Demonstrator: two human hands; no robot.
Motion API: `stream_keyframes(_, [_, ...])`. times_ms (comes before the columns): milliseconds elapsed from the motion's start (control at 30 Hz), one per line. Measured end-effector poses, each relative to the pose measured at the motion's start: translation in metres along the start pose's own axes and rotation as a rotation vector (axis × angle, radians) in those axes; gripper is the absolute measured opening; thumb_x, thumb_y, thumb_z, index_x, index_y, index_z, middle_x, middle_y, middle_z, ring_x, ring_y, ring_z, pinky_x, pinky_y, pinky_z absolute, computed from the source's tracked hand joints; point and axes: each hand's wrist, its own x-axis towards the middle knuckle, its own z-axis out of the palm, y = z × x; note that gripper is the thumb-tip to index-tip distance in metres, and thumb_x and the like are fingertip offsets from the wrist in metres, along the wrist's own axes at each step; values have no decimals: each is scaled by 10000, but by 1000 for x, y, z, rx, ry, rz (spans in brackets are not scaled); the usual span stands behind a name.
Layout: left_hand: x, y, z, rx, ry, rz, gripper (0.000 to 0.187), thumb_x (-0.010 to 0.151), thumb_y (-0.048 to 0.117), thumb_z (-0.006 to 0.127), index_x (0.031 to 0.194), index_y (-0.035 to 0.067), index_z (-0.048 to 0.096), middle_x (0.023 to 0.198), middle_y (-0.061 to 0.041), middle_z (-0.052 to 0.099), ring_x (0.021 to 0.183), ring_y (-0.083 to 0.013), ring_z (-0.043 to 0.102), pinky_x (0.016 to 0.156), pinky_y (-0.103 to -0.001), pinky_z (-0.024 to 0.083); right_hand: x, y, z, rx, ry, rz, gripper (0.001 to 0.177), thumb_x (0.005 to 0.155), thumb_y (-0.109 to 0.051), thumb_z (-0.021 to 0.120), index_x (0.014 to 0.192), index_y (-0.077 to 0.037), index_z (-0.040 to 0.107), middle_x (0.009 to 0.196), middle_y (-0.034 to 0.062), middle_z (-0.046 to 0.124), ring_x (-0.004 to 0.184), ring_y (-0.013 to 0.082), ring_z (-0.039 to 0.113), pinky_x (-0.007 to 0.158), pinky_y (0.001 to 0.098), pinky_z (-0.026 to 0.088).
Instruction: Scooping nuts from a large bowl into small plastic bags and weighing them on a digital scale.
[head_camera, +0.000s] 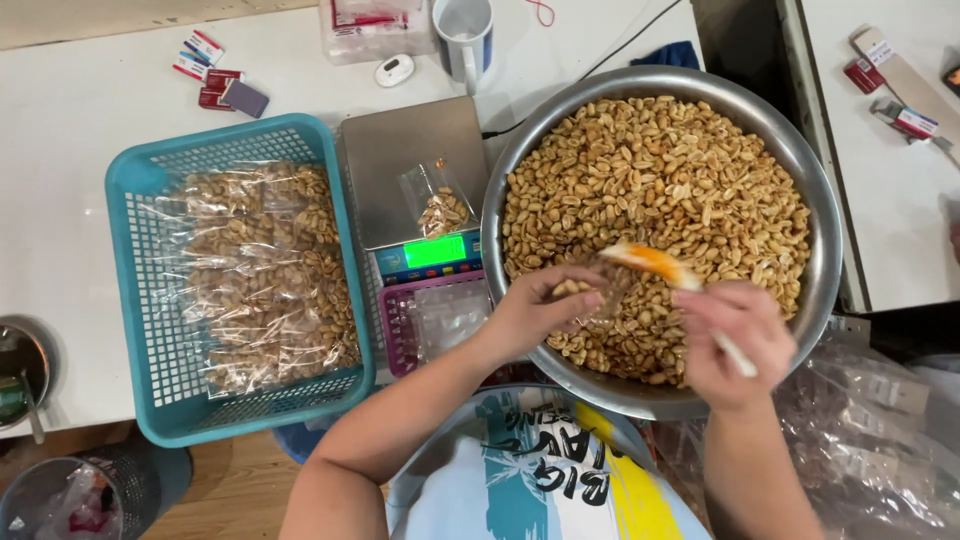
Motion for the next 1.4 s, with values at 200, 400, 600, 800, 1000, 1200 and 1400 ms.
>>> stream_keyframes(200, [-2, 31, -48, 116, 353, 559, 216, 1083, 34, 485, 938, 122, 619, 979, -75, 736, 999, -214, 742, 1100, -436, 616, 17, -26, -9, -73, 54, 334, 159, 1099, -53, 580, 1098, 92, 645, 920, 197, 639, 749, 239, 684, 639, 266, 527])
stream_keyframes(400, [50, -67, -194, 937, 1031, 267, 250, 959, 250, 641, 874, 46, 757, 929, -260, 618, 923, -490, 672, 806, -523, 551, -18, -14, 9, -50, -75, 563, 117, 1014, -80, 688, 1074, -38, 780, 773, 141, 702, 754, 243, 683, 711, 380, 521])
stream_keyframes(600, [41, -18, -185, 808, 1214, 431, 266, 767, 147, 827, 1020, 124, 747, 976, -96, 550, 898, -336, 651, 820, -412, 544, -22, -36, 36, -93, -204, 730, 115, 979, -134, 714, 1034, -83, 801, 911, 208, 753, 872, 429, 720, 778, 497, 565])
stream_keyframes(800, [26, 15, -196, 741, 1059, 841, 628, 1011, -125, 641, 1549, 136, 450, 1434, -169, 491, 979, -321, 742, 937, -387, 640, -1, -53, 49, -59, -144, 736, 130, 1002, -112, 699, 1079, -52, 786, 927, 201, 754, 862, 386, 733, 751, 468, 583])
stream_keyframes(1000, [-2, 43, -163, 512, 937, 575, 96, 1106, 130, 501, 1145, 146, 588, 1069, -23, 611, 933, -102, 605, 903, -334, 529, -2, -38, 81, -309, -291, 623, 101, 987, -144, 714, 1015, -93, 796, 925, 168, 765, 739, 293, 749, 657, 371, 615])
stream_keyframes(1200, [-26, 77, -103, -135, 677, 441, 757, 803, 67, 886, 1321, 158, 340, 1060, -115, 574, 901, -222, 623, 834, -374, 612, 14, -43, 74, -198, -254, 687, 145, 1021, -116, 640, 1030, -49, 769, 945, 205, 750, 798, 335, 743, 694, 381, 618])
stream_keyframes(1400, [-42, 46, -104, -143, 608, 390, 711, 772, -128, 806, 1388, 138, 571, 1127, -89, 731, 1009, -187, 724, 905, -355, 640, 6, -33, 53, -6, -147, 907, 110, 1004, -78, 678, 1043, -66, 780, 770, 178, 725, 649, 234, 704, 638, 369, 583])
